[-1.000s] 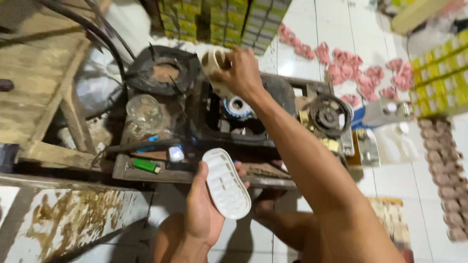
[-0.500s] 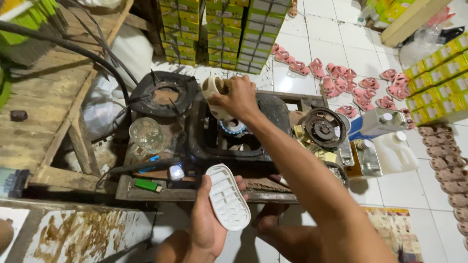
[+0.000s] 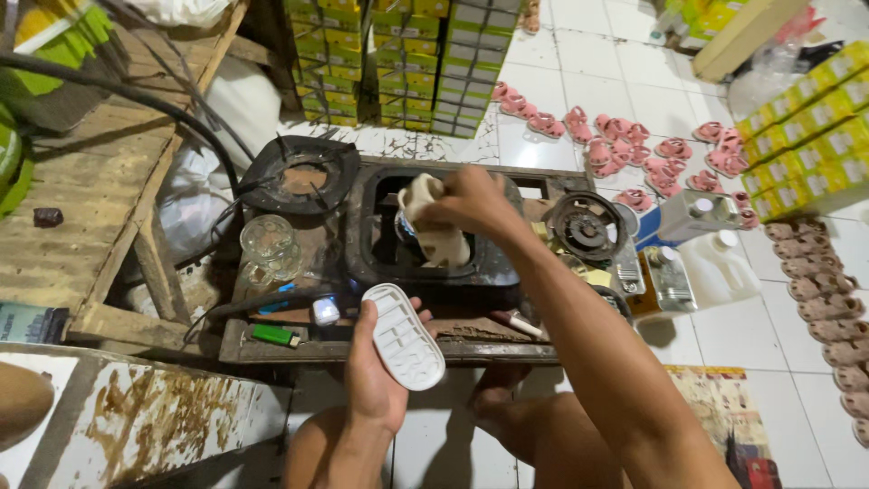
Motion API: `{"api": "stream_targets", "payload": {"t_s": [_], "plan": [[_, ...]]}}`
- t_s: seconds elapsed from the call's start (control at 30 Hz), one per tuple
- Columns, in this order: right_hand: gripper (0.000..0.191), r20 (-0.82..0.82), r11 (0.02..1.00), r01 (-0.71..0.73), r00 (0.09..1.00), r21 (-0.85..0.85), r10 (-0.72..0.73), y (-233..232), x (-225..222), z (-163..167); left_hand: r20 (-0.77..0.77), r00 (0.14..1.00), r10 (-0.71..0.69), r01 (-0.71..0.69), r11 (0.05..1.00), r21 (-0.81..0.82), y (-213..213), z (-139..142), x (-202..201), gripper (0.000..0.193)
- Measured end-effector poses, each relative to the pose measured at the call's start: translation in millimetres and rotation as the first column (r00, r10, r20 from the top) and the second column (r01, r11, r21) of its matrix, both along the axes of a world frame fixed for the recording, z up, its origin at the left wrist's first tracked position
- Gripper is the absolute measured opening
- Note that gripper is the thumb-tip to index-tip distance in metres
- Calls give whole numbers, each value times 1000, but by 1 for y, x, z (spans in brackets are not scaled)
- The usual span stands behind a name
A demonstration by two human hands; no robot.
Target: The person heats a white slipper sole on a gas stove, then uses a curved metal tool to press and shape the strap area. They repeat this process with a second slipper, handling each one individually and placing them on a nearby shelf after finishing.
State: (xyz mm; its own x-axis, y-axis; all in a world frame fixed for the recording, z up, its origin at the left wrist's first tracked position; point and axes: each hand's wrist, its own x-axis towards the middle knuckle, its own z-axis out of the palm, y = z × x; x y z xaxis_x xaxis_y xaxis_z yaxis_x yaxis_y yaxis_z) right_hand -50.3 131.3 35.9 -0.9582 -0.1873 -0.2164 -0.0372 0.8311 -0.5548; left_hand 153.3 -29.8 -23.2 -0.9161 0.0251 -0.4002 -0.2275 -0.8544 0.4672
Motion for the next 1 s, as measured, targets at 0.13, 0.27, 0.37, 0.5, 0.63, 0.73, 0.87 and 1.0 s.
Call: {"api": "stream_targets", "payload": {"t_s": [0.13, 0.27, 0.37, 0.5, 0.63, 0.73, 0.87, 1.0], "plan": [[35, 234, 409, 186, 970, -893, 70, 78, 90, -7, -107, 994, -17, 16, 1000, -11, 6, 0, 10, 54], [59, 399, -418, 435, 900, -798, 176, 103, 215, -26, -193, 976, -103, 98, 994, -37, 17, 12, 31, 57], [67, 417, -600, 383, 905, -702, 90, 99, 285, -25, -174, 974, -142, 133, 989, -63, 23, 28, 56, 59], [67, 468, -676, 369, 883, -638, 40, 99, 352, -12, -174, 962, -209, 207, 978, -29, 27, 52, 97, 62], [63, 429, -697, 358, 900, -621, 80, 90, 401, -4, -237, 944, -231, 231, 973, -29, 27, 66, 142, 62], [61, 554, -505, 435, 825, -746, -107, 81, 425, 4, -222, 934, -278, 282, 959, -15, 28, 72, 170, 60], [62, 456, -126, 439, 843, -890, -284, 60, 449, 19, -327, 910, -256, 267, 964, -12, 31, 78, 203, 59], [72, 145, 339, 379, 822, -861, -551, 32, 476, 30, -350, 897, -272, 253, 962, -101, 31, 81, 227, 59]]}}
